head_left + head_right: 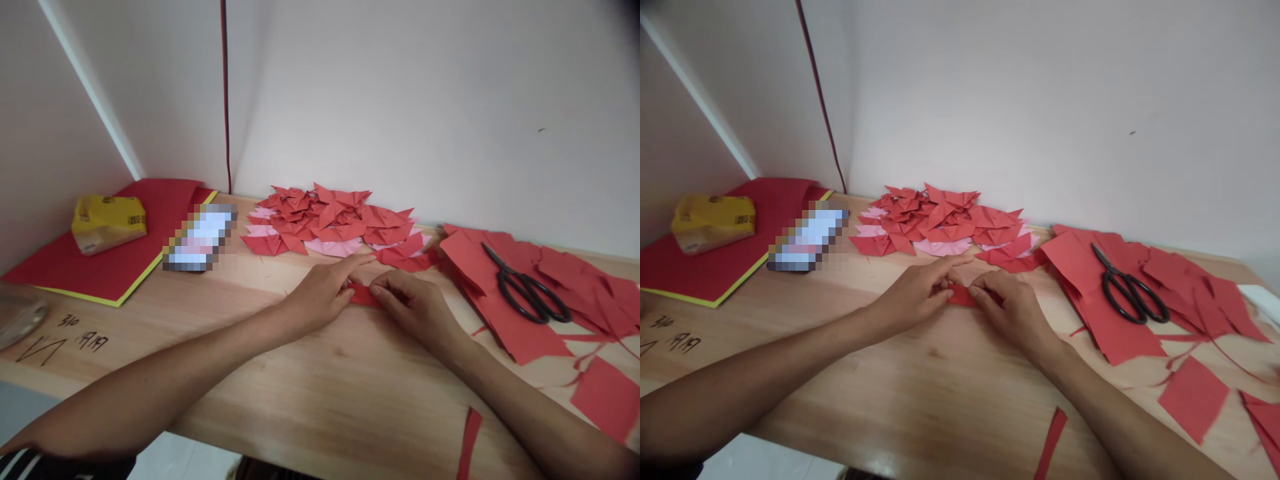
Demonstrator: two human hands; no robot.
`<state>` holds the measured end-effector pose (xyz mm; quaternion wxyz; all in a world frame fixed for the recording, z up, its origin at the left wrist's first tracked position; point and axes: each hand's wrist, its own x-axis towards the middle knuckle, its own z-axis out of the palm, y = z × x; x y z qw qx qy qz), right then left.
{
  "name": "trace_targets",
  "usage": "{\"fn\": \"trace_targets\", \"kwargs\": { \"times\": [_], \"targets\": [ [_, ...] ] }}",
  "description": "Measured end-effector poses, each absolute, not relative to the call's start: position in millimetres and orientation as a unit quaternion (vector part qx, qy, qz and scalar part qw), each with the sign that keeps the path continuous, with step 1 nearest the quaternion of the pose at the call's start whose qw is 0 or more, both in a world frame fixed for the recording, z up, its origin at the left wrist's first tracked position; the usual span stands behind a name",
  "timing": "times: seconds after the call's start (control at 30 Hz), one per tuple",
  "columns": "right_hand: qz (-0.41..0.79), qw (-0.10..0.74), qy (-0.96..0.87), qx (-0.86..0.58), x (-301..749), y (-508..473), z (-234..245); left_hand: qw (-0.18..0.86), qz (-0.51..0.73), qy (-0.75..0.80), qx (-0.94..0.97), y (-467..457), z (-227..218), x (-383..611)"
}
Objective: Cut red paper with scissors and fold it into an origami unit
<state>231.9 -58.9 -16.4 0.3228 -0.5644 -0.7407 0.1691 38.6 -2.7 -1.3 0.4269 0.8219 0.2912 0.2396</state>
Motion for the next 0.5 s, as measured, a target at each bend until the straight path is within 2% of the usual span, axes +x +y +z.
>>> {"fn": "trace_targets", "kwargs": {
  "times": [0.2, 0.5],
  "targets": [
    [0.192, 0.334, -0.699, -0.603, 231.6, -58.8, -17.3, 0.429, 0.248, 0.352, 0.794, -3.2, -2.5, 39.2],
    [0.202, 0.329, -0.696, -0.606, 228.9, -59.1, -16.3, 0.502, 0.239, 0.358, 0.75, -1.6, -0.4, 40.5]
  ]
}}
